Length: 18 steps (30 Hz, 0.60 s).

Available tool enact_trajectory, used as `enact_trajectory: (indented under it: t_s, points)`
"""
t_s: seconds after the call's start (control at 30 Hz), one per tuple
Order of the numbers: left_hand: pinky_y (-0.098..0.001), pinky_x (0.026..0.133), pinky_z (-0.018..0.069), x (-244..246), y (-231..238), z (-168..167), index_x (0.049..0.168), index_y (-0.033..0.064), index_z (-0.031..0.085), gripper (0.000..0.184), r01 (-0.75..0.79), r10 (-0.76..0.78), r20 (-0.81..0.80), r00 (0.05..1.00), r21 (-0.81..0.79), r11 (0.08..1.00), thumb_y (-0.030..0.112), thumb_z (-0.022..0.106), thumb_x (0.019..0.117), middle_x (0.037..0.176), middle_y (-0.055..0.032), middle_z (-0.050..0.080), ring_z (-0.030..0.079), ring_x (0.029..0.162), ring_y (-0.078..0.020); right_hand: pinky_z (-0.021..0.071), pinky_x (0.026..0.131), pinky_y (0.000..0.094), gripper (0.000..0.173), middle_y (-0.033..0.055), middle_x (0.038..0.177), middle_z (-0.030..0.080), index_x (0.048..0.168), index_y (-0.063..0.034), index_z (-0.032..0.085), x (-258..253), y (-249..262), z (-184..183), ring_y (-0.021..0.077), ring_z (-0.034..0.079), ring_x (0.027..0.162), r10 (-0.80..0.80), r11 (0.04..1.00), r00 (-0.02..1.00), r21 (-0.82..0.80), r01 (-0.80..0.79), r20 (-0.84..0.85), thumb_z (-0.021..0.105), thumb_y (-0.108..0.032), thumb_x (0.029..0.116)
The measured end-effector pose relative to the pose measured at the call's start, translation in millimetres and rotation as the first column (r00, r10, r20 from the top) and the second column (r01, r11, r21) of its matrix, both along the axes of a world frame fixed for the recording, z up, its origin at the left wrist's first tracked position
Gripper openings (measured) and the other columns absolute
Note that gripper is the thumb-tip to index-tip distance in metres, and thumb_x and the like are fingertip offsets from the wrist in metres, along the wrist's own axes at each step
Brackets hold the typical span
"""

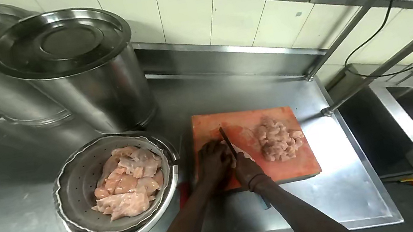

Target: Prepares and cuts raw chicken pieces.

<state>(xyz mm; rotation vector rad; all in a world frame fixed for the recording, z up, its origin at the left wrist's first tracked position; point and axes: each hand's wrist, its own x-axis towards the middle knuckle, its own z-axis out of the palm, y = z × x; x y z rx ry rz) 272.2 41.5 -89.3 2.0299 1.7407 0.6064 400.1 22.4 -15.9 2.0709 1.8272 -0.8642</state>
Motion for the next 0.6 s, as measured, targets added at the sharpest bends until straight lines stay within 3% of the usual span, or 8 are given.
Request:
enact_trajectory:
  t_s: [0.2, 0.3, 0.33, 0.5, 0.6]
  points:
    - [-0.0568, 0.106, 0.0444, 3, 4, -12, 0.113, 0.019, 0.077, 0.027, -0.067, 0.062, 0.05, 0.997, 0.095, 0.993, 0.038, 0.069, 0.0944, 0.133, -0.0105, 0.065, 0.054, 0.131, -0.0347, 0.0574, 0.089, 0.0498, 0.045, 0.0203, 0.116, 0.067, 0.147, -0.0033, 0.037, 20, -60, -13, 0.0359, 0.07, 0.106, 0.067, 0.997, 0.995, -0.035, -0.065, 0.072, 0.046, -0.015, 0.1044]
    - [-0.0566, 0.105, 0.0449, 3, 3, -11, 0.113, 0.0176, 0.077, 0.026, -0.076, 0.066, 0.081, 0.994, 0.118, 0.99, 0.035, 0.069, 0.0947, 0.131, -0.0117, 0.065, 0.055, 0.129, -0.0352, 0.0454, 0.109, 0.0488, 0.05, 0.0245, 0.141, 0.059, 0.159, -0.0009, 0.027, 21, -90, 45, 0.0382, 0.059, 0.13, 0.025, 0.971, 0.999, -0.237, -0.015, 0.04, 0.034, -0.013, 0.1111]
    - [-0.0557, 0.106, 0.0452, 2, 3, -12, 0.113, 0.0166, 0.077, 0.026, -0.079, 0.067, 0.096, 0.993, 0.127, 0.989, 0.034, 0.069, 0.0951, 0.131, -0.0122, 0.065, 0.056, 0.129, -0.0351, 0.0453, 0.109, 0.0492, 0.052, 0.025, 0.141, 0.059, 0.16, -0.0006, 0.024, 27, -98, 46, 0.0387, 0.059, 0.13, 0.029, 0.964, 0.999, -0.265, -0.017, 0.042, 0.034, -0.014, 0.1106]
    - [-0.0568, 0.102, 0.048, 3, 2, -12, 0.112, 0.0113, 0.076, 0.024, -0.105, 0.077, 0.142, 0.987, 0.206, 0.973, 0.023, 0.068, 0.0929, 0.129, -0.0154, 0.066, 0.058, 0.125, -0.0377, 0.0457, 0.109, 0.0492, 0.046, 0.0259, 0.135, 0.062, 0.154, 0.001, 0.033, 45, -118, 80, 0.0383, 0.061, 0.129, 0.02, 0.936, 0.997, -0.352, 0.005, 0.068, 0.033, -0.014, 0.1109]
    - [-0.0572, 0.106, 0.0434, 2, -1, -7, 0.127, 0.0206, 0.072, 0.033, -0.02, 0.008, 0.067, 0.998, 0.19, 0.982, 0.026, 0.06, 0.0972, 0.141, -0.011, 0.06, 0.052, 0.133, -0.0359, 0.0525, 0.098, 0.0506, 0.04, 0.0234, 0.117, 0.069, 0.145, -0.001, 0.045, 71, -123, 46, 0.0381, 0.069, 0.112, -0.002, 0.991, 1.0, -0.134, 0.003, 0.009, 0.034, -0.02, 0.1115]
